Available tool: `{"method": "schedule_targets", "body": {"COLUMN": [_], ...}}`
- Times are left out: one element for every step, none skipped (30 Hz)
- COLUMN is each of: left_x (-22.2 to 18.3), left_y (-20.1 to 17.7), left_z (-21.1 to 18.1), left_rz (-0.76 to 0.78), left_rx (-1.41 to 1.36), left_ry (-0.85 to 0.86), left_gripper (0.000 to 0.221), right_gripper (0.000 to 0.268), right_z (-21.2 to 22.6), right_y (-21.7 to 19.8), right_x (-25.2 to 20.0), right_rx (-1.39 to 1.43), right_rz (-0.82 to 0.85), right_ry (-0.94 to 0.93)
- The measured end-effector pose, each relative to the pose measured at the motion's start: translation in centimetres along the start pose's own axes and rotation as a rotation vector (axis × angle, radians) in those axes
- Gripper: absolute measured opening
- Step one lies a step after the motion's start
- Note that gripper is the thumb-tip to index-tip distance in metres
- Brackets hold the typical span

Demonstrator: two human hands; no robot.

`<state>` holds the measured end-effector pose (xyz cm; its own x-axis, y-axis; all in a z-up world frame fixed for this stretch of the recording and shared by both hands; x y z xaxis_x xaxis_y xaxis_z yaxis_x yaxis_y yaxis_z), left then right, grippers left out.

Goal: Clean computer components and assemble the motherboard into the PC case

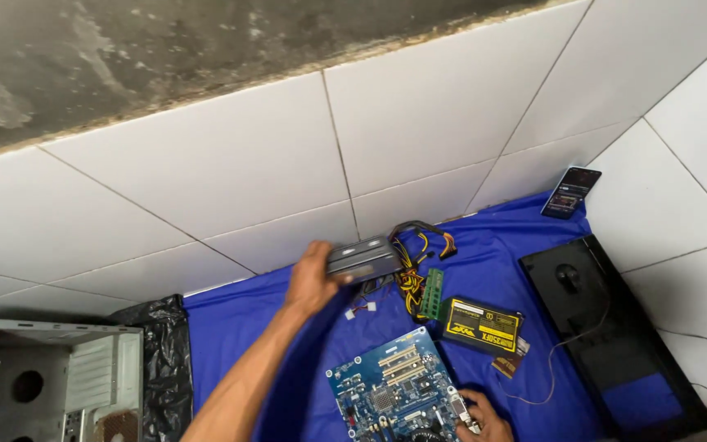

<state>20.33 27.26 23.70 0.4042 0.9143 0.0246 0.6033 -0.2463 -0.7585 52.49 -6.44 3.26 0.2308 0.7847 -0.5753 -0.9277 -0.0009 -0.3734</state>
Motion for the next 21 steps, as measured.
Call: {"method": "schedule_targets", "body": {"left_x": [1.5,2.9,4.0,5.1,6.1,6.8,7.4,8.0,8.3,9.0,9.5,9.8,10.1,10.1,10.0,10.2,10.4,10.5,10.5,10.6,10.4], "left_y": [1.8,3.6,4.9,6.7,8.4,9.6,10.8,11.8,13.0,13.9,14.8,14.8,14.9,14.9,14.8,15.0,15.1,14.8,14.6,14.6,14.1], "left_z": [-1.5,-2.9,-3.8,-4.7,-5.5,-5.8,-6.2,-6.6,-6.5,-6.1,-5.7,-6.0,-6.2,-6.4,-6.6,-6.6,-6.5,-6.7,-6.9,-7.2,-7.4], "left_rz": [0.012,0.024,0.028,0.067,0.106,0.114,0.113,0.112,0.12,0.135,0.149,0.147,0.159,0.172,0.171,0.215,0.258,0.255,0.266,0.277,0.274], "left_rx": [-0.015,-0.029,-0.029,-0.005,0.019,0.019,0.015,0.012,0.011,0.037,0.063,0.067,0.076,0.084,0.087,0.118,0.148,0.15,0.177,0.201,0.2], "left_ry": [0.029,0.058,0.054,0.043,0.033,0.029,0.042,0.055,0.051,0.021,-0.009,-0.015,-0.028,-0.045,-0.053,-0.087,-0.121,-0.128,-0.117,-0.105,-0.111], "left_gripper": [0.055,0.058,0.058,0.06,0.061,0.061,0.056,0.052,0.052,0.053,0.054,0.054,0.052,0.05,0.05,0.054,0.058,0.058,0.062,0.066,0.066], "right_gripper": [0.066,0.065,0.065,0.065,0.065,0.065,0.062,0.06,0.06,0.057,0.054,0.054,0.053,0.053,0.053,0.054,0.055,0.055,0.052,0.051,0.051], "right_z": [0.3,0.7,0.3,0.0,-0.3,-0.7,0.0,0.8,1.0,1.3,1.7,2.4,2.7,3.0,2.7,2.3,2.0,2.0,2.2,2.3,2.4], "right_y": [-0.8,-1.5,-1.7,-1.4,-1.0,-0.4,0.2,0.7,1.2,1.9,2.8,2.9,2.7,2.7,2.9,3.2,3.5,3.5,3.4,3.2,3.3], "right_x": [-0.2,-0.4,0.4,1.1,1.8,2.4,3.0,3.4,3.3,3.8,4.3,4.6,5.0,5.2,5.2,5.7,6.2,6.4,6.5,6.6,6.5], "right_rx": [-0.077,-0.153,-0.152,-0.126,-0.099,-0.097,-0.02,0.057,0.059,0.224,0.389,0.39,0.287,0.182,0.183,0.193,0.204,0.202,0.089,-0.026,-0.03], "right_rz": [-0.016,-0.032,-0.028,0.021,0.07,0.073,0.074,0.073,0.075,0.108,0.141,0.148,0.111,0.077,0.086,0.089,0.093,0.101,0.091,0.079,0.084], "right_ry": [0.02,0.039,0.044,0.022,0.0,0.008,-0.107,-0.222,-0.213,-0.202,-0.19,-0.191,-0.153,-0.113,-0.113,-0.089,-0.066,-0.068,-0.076,-0.084,-0.086]}}
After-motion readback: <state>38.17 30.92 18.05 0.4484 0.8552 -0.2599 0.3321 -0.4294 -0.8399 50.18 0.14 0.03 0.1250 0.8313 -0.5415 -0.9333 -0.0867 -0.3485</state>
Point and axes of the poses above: each hand's wrist, its own x-axis towards the middle knuckle, its own y-axis out of the palm, z = x × y, the point moved 10 cm from there along x, towards the middle knuckle, and after that the axes turned 8 degrees about z, right-handed, at the moved point
